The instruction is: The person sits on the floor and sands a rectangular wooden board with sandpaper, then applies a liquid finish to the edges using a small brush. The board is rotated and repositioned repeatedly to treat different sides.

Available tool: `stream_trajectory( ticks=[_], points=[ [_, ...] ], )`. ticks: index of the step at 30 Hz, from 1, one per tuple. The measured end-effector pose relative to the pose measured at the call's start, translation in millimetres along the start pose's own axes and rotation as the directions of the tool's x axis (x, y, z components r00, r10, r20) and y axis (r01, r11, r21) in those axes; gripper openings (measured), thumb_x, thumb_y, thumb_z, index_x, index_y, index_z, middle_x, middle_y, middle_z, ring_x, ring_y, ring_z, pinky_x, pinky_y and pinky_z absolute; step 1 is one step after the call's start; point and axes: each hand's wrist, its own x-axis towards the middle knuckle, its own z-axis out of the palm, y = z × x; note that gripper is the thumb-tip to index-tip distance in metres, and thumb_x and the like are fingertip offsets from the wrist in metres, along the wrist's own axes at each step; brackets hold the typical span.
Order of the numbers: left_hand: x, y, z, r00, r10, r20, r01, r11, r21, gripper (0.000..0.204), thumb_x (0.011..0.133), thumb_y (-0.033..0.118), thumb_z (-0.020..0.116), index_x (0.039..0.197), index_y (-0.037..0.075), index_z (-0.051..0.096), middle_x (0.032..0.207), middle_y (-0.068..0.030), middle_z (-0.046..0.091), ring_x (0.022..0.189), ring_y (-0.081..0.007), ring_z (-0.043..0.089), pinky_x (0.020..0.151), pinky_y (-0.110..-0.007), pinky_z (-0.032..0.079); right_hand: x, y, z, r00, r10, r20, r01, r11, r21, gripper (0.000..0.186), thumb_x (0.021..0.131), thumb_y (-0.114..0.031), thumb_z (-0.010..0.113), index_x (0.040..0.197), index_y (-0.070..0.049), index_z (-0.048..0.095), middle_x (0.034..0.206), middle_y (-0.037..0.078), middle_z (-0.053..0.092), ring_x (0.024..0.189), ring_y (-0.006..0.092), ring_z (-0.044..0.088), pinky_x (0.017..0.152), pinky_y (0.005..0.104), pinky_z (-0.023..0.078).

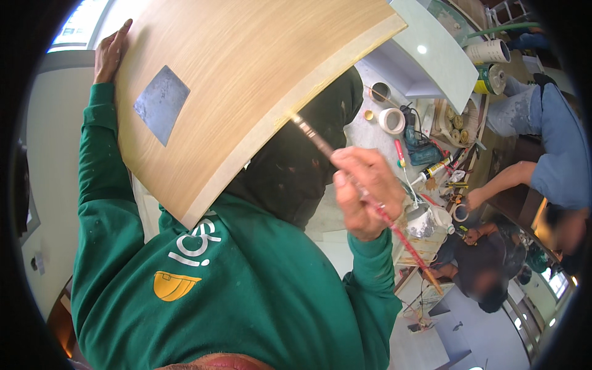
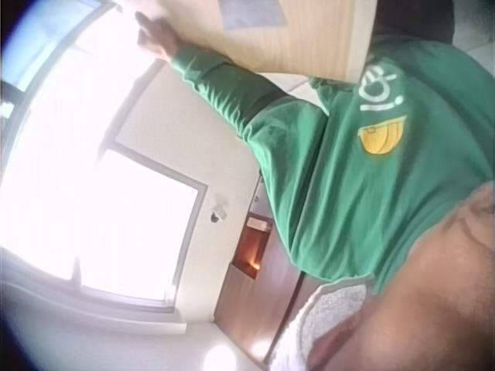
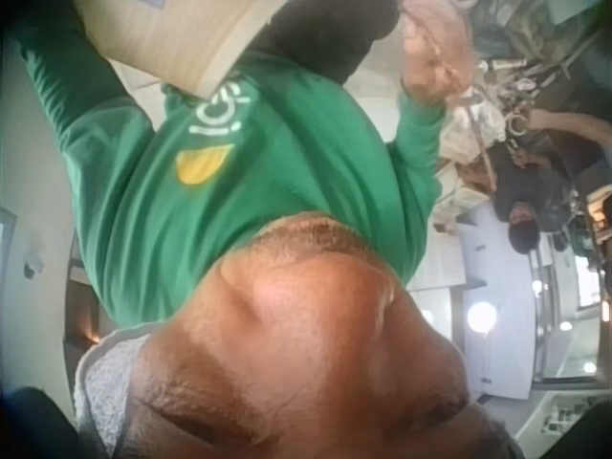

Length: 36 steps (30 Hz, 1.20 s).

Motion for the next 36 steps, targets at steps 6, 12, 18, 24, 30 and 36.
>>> stream_trajectory(
  ticks=[6, 12, 18, 24, 30, 36],
  points=[
    [-8, 7, 6, 0.982, 0.124, -0.141, -0.141, 0.984, -0.113, 0.065, 0.091, 0.062, 0.056, 0.088, -0.002, 0.071, 0.063, -0.0047, 0.048, 0.064, -0.0149, 0.043, 0.068, -0.032, 0.042, 8, 2, -4, 0.991, 0.084, -0.106, -0.078, 0.995, 0.059, 0.02, 0.081, 0.004, 0.06, 0.099, 0.008, 0.069, 0.098, 0.02, 0.068, 0.086, 0.0275, 0.068, 0.077, 0.0345, 0.054],
    [-15, 21, 9, 0.967, 0.176, -0.182, -0.202, 0.97, -0.134, 0.064, 0.091, 0.06, 0.057, 0.089, -0.003, 0.071, 0.063, -0.0046, 0.049, 0.063, -0.0151, 0.043, 0.066, -0.033, 0.041, 22, 21, -12, 0.976, 0.129, -0.177, -0.123, 0.991, 0.046, 0.02, 0.082, 0.005, 0.059, 0.099, 0.008, 0.068, 0.098, 0.019, 0.068, 0.084, 0.0248, 0.067, 0.079, 0.0337, 0.053],
    [-11, 19, 5, 0.994, 0.003, -0.11, -0.013, 0.996, -0.091, 0.067, 0.089, 0.061, 0.055, 0.088, -0.004, 0.07, 0.062, -0.0031, 0.046, 0.062, -0.0156, 0.043, 0.067, -0.034, 0.042, 32, 24, -21, 0.974, 0.097, -0.204, -0.081, 0.993, 0.087, 0.02, 0.082, 0.003, 0.06, 0.1, 0.008, 0.068, 0.099, 0.017, 0.068, 0.084, 0.023, 0.067, 0.081, 0.0327, 0.053],
    [-8, 13, -3, 0.996, 0.085, 0.029, -0.085, 0.996, 0.004, 0.061, 0.093, 0.058, 0.055, 0.121, 0.006, 0.071, 0.09, -0.0117, 0.072, 0.084, -0.0157, 0.062, 0.086, -0.03, 0.047, 42, 41, -25, 0.902, 0.285, -0.323, -0.231, 0.953, 0.195, 0.02, 0.084, 0.004, 0.059, 0.101, 0.007, 0.069, 0.099, 0.016, 0.068, 0.084, 0.0218, 0.068, 0.081, 0.0318, 0.053],
    [-12, 5, -1, 0.921, 0.381, -0.085, -0.373, 0.923, 0.095, 0.038, 0.096, 0.028, 0.052, 0.128, 0.012, 0.065, 0.076, -0.0107, 0.057, 0.07, -0.0195, 0.048, 0.074, -0.034, 0.045, 41, 37, -29, 0.957, 0.131, -0.258, -0.069, 0.97, 0.234, 0.019, 0.084, 0.004, 0.059, 0.1, 0.007, 0.068, 0.098, 0.015, 0.068, 0.083, 0.0214, 0.067, 0.079, 0.0314, 0.053],
    [-13, 37, 1, 0.996, 0.08, -0.047, -0.081, 0.997, -0.004, 0.034, 0.096, 0.03, 0.057, 0.114, 0.003, 0.069, 0.074, -0.0093, 0.057, 0.065, -0.0199, 0.046, 0.069, -0.036, 0.044, 58, 63, -45, 0.892, 0.257, -0.372, -0.164, 0.951, 0.262, 0.018, 0.086, 0.003, 0.059, 0.101, 0.007, 0.069, 0.096, 0.014, 0.069, 0.083, 0.0218, 0.068, 0.079, 0.0315, 0.054]
  ],
)
